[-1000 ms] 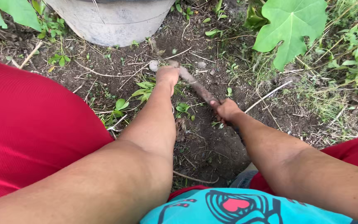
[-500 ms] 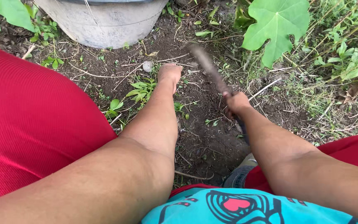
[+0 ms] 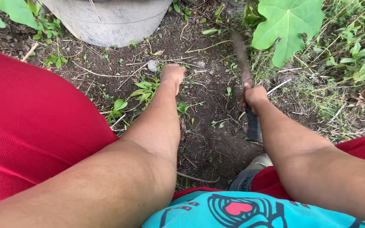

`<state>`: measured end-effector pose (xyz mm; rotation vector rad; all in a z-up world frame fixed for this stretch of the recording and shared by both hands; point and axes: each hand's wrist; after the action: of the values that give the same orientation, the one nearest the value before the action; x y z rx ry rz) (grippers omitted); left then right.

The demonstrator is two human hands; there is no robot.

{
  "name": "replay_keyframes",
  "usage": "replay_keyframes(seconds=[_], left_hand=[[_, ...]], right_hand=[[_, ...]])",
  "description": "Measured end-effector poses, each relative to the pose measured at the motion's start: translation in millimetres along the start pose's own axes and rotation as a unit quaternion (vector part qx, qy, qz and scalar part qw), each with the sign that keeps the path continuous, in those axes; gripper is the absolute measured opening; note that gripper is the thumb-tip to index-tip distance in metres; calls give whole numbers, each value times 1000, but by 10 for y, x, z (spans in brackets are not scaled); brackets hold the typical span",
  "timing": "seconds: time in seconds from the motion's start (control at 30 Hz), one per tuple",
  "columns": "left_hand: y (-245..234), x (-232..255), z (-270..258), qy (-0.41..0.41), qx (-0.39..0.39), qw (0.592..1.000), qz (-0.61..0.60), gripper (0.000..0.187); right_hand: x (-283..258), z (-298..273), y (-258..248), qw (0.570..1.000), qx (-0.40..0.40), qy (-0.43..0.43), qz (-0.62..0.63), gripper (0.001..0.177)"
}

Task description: The person uses a small hand hoe to loosen soil and remove weeds from a garden patch. They repeatedly scrape the ground and pull out small plants by hand, clearing the area around a large leafy plant.

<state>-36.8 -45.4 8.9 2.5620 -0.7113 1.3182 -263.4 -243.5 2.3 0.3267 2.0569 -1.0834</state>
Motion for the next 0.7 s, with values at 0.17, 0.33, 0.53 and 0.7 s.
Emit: replay_keyframes(seconds=[0.17, 0.33, 0.53, 0.7], left_hand=[[-12, 32, -102, 12, 2, 998, 61, 25], [-64, -22, -97, -7, 27, 1000, 7, 27], [-97, -79, 98, 38, 44, 998, 22, 29], [-35, -85, 122, -9, 27, 999, -17, 20]], right_hand=[[-17, 198, 273, 981, 12, 64, 182, 22], [-21, 125, 142, 989, -88, -60, -102, 42], [-135, 21, 218, 973, 55, 44, 222, 31], [38, -179, 314, 997, -65, 18, 41, 35]])
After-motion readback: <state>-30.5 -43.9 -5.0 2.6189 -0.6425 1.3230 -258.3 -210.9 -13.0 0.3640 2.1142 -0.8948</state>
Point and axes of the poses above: each hand's wrist, its own z-axis towards the middle knuckle, its own y-axis out of the palm, x = y × z, and after that the axes turned 11 degrees about -y, right-handed
